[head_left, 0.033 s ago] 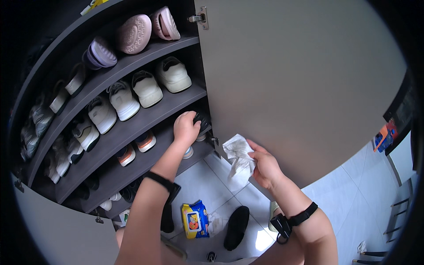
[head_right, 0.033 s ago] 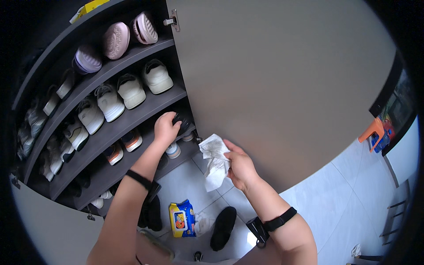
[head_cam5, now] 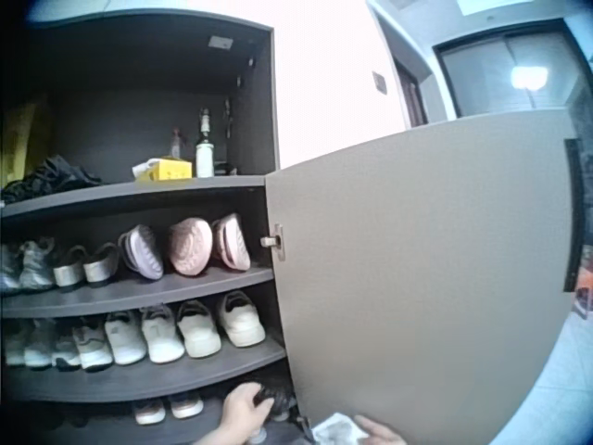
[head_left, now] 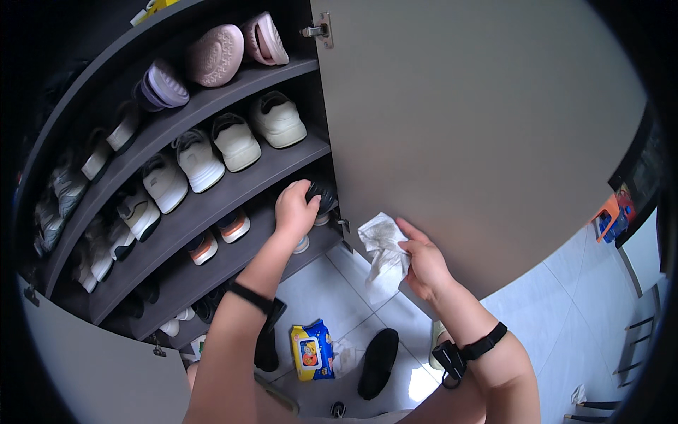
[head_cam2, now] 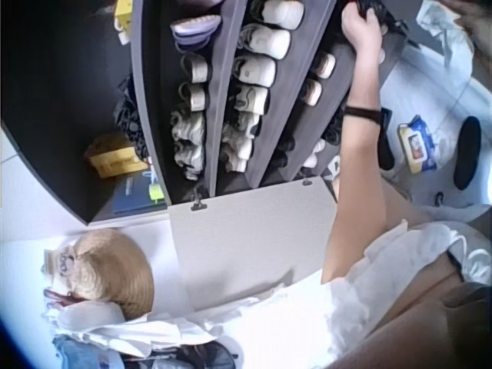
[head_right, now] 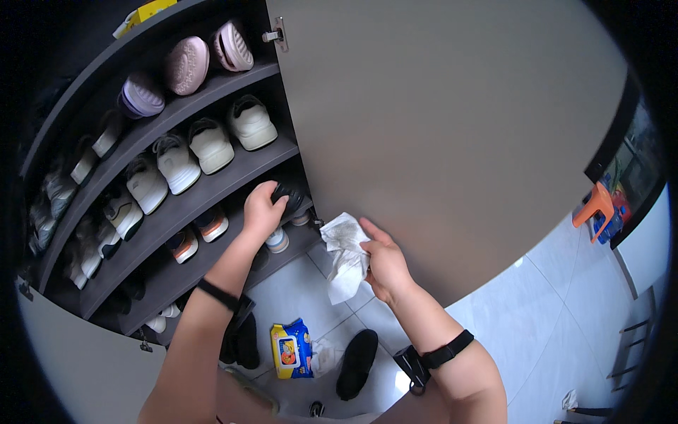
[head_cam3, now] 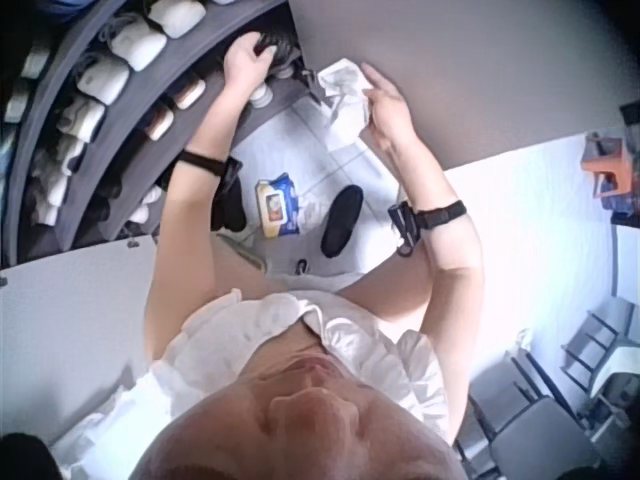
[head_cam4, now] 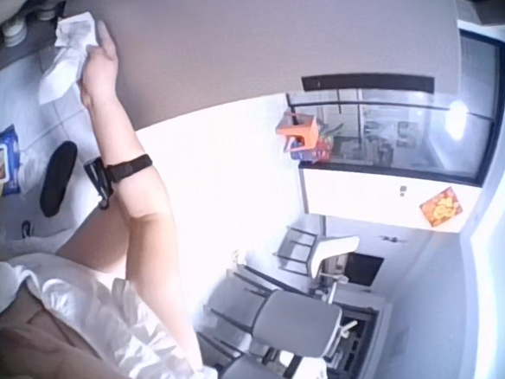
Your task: The person wipes a black shoe using a wet wipe, cleans the sole and sides, retrieves a box of shoe polish and a brush from a cabinet, and applies polish to the shoe.
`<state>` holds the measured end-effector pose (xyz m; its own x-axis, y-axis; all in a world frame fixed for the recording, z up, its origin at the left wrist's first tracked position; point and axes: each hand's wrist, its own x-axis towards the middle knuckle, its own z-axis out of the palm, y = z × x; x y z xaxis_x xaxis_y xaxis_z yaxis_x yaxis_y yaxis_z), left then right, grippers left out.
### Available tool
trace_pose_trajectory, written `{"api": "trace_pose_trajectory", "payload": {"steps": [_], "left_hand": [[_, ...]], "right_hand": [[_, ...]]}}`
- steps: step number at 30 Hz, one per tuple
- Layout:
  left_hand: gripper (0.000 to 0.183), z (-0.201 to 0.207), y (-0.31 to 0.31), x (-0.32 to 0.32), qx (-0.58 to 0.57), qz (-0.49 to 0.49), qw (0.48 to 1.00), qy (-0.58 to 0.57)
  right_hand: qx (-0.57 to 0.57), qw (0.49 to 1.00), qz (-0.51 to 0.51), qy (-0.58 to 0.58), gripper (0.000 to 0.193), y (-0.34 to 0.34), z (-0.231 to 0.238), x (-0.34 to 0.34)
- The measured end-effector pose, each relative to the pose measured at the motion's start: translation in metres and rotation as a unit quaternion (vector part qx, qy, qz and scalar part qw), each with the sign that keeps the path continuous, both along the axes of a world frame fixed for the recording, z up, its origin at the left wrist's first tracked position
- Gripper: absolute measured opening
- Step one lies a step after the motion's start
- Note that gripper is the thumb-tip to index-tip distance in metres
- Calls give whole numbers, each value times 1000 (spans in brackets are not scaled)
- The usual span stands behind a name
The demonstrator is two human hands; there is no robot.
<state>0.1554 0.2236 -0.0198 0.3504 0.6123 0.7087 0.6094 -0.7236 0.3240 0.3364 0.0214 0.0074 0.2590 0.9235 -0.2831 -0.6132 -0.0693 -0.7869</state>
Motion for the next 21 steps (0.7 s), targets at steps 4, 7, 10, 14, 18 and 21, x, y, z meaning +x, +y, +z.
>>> {"api": "trace_pose_trajectory", "payload": {"steps": [4,7,10,14,18,21], "left_hand": [[20,44,-80,-28,-230,-117,954,-155],[16,47,-124,-44,-289,-158,911,-250],[17,49,-158,-57,-397,-203,802,-398],[15,44,-197,-60,-416,-195,775,-433],[18,39,-209,-70,-486,-218,704,-469],[24,41,-205,-84,-596,-244,564,-517]], "right_hand": [[18,998,4,-57,39,-16,12,-1],[40,999,16,-31,35,-27,22,-9],[64,996,54,-15,47,-40,38,-27],[125,975,174,-63,72,-50,38,-50],[176,953,193,-152,67,-49,23,-66],[163,957,157,-181,49,-49,17,-86]]}}
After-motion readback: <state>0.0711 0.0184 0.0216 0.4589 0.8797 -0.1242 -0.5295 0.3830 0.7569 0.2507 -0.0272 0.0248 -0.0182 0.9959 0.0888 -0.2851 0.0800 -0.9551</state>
